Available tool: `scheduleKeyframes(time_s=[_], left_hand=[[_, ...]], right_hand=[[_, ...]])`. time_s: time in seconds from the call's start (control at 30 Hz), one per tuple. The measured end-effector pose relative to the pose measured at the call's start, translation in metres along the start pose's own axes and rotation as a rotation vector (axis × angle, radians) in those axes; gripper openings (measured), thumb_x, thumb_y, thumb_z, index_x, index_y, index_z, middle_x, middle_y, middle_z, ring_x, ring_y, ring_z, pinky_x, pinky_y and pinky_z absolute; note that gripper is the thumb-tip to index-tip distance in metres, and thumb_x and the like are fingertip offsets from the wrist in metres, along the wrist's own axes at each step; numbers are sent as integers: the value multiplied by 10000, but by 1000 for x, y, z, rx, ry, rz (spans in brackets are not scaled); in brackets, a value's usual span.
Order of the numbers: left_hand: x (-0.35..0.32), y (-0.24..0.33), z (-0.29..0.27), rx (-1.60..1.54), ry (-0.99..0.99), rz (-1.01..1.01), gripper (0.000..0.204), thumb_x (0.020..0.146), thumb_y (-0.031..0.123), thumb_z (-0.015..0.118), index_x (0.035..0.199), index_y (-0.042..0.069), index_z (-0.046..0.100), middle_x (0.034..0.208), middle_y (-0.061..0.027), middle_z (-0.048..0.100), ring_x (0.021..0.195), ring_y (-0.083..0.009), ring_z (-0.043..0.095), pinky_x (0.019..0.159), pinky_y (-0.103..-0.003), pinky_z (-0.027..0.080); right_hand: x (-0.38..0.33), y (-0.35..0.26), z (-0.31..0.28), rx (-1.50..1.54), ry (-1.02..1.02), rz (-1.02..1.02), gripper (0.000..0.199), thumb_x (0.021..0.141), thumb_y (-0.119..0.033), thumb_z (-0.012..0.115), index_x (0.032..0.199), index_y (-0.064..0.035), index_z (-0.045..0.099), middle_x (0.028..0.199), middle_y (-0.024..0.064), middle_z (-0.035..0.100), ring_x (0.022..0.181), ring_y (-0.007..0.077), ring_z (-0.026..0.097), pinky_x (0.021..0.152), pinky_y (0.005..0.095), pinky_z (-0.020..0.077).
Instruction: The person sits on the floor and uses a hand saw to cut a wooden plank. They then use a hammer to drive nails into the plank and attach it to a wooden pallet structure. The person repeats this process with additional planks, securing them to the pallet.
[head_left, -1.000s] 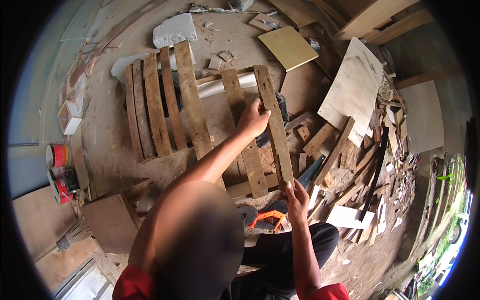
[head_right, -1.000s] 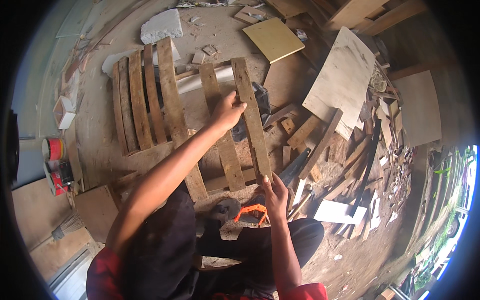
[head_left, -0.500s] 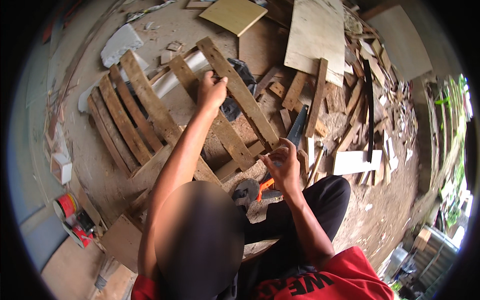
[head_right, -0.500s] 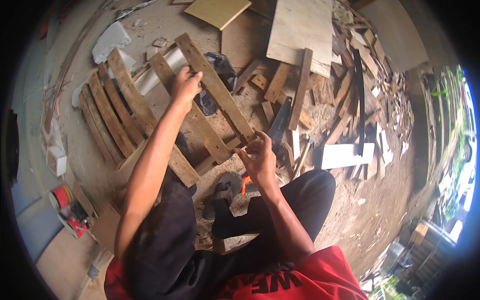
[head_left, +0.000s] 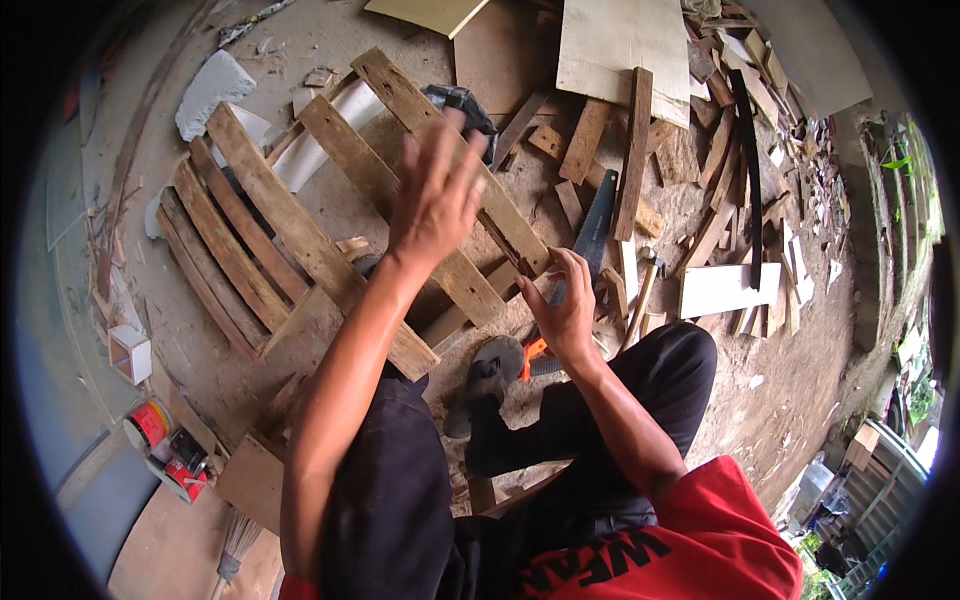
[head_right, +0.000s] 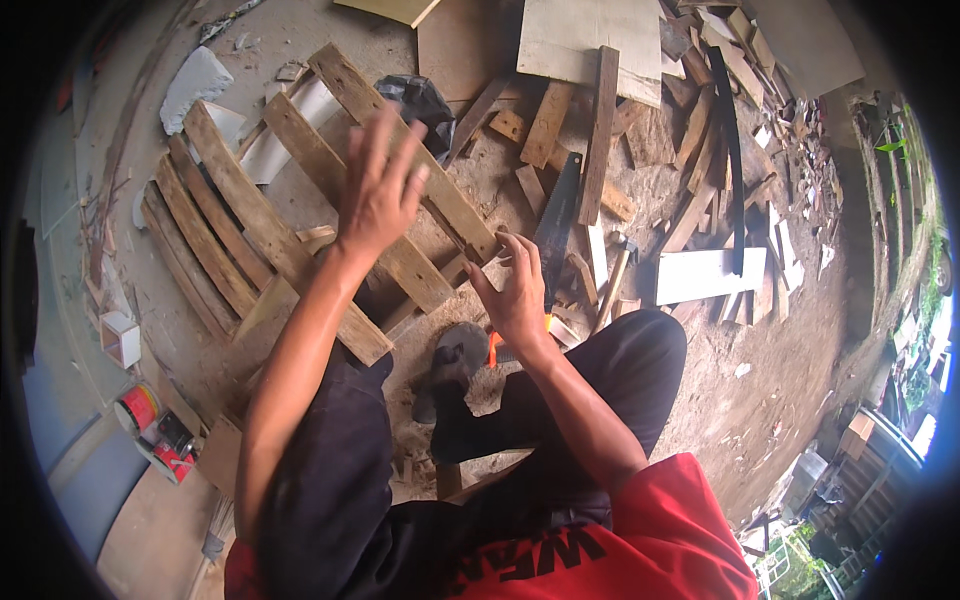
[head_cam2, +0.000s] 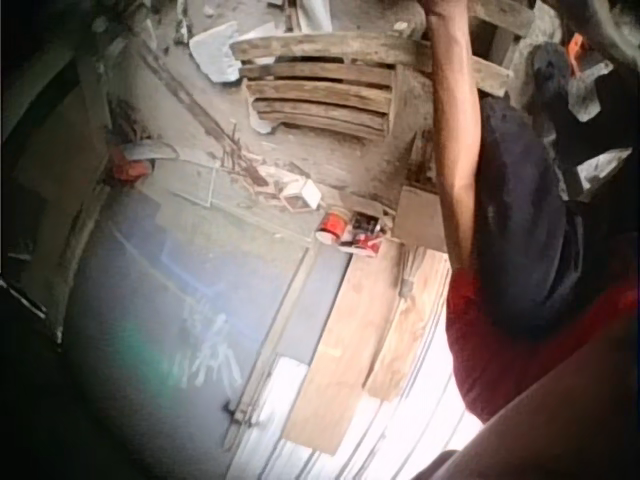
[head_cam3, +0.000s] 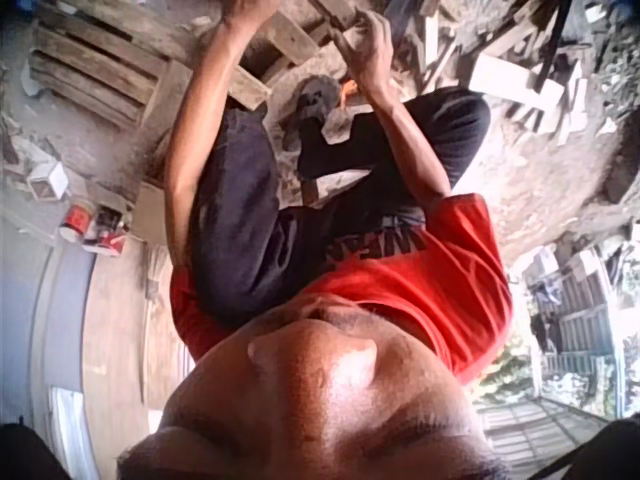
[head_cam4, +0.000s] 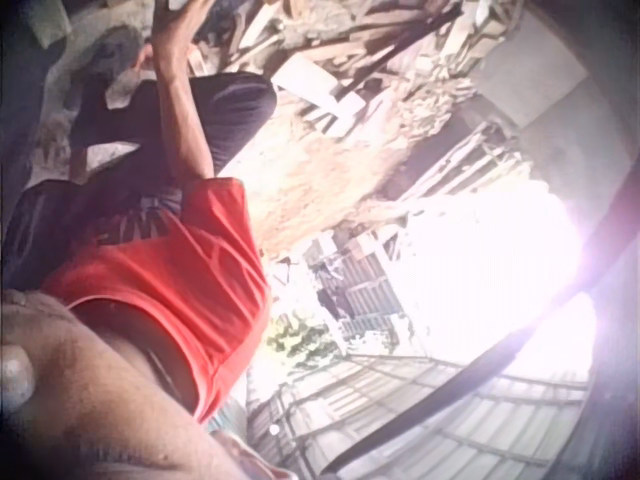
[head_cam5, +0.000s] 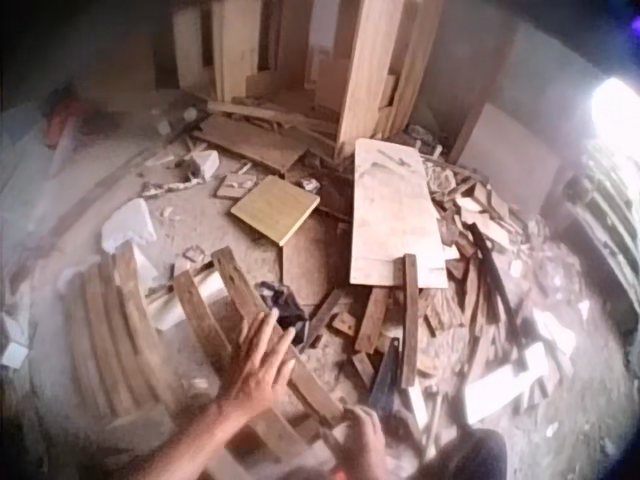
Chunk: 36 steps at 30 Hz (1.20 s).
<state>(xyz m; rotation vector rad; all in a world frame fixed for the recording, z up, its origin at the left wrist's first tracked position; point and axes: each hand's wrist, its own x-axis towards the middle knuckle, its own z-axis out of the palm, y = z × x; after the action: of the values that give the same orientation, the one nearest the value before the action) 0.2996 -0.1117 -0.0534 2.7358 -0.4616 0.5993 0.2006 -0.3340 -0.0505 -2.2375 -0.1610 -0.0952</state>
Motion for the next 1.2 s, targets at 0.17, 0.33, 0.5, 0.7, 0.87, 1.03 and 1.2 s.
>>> scheduleKeyframes(time_s=[0.17,0.33,0.5,0.7,0.87,1.03,1.2], left_hand=[[-12,21,-14,-231,-303,77,772,890,566,599,1490,120,406,1585,-94,319,1482,-264,256,1225,-524,139],[-11,16,-16,-228,-368,92,939,777,697,644,1486,124,419,1587,-81,326,1487,-249,244,1238,-501,96],[-7,20,-23,-294,-357,67,957,663,565,801,1451,132,474,1553,-64,383,1471,-256,281,1226,-511,152],[-8,22,-24,-302,-351,33,940,638,540,819,1435,161,496,1535,-45,409,1462,-235,299,1224,-509,173],[-8,21,-23,-301,-341,34,946,629,552,817,1430,161,501,1527,-46,418,1458,-237,307,1220,-515,186],[-8,22,-23,-284,-355,31,913,650,569,807,1406,148,516,1520,-50,426,1458,-251,306,1221,-521,182],[-8,22,-21,-251,-368,53,918,667,608,789,1403,133,515,1532,-62,408,1467,-236,286,1237,-491,141]], right_hand=[[-2,11,2,52,49,-34,597,742,-80,846,1252,-7,542,1081,153,616,939,264,646,819,352,535],[0,12,0,92,53,-59,614,726,-82,863,1258,-8,566,1082,159,639,914,260,662,789,345,546],[-2,14,-1,104,45,-58,614,757,-68,839,1294,-6,548,1141,174,636,965,267,665,813,350,550],[-2,19,1,79,59,-93,604,767,-74,828,1294,4,545,1178,188,635,998,313,655,854,381,539],[-2,18,0,80,53,-95,560,767,-75,825,1261,16,578,1124,186,656,1003,314,653,864,376,526],[0,12,-5,102,17,-29,515,768,-72,821,1226,24,606,1101,183,660,1000,307,653,860,372,521],[-1,11,-6,111,19,1,524,769,-85,825,1227,24,596,1065,173,658,978,293,652,857,370,519]])
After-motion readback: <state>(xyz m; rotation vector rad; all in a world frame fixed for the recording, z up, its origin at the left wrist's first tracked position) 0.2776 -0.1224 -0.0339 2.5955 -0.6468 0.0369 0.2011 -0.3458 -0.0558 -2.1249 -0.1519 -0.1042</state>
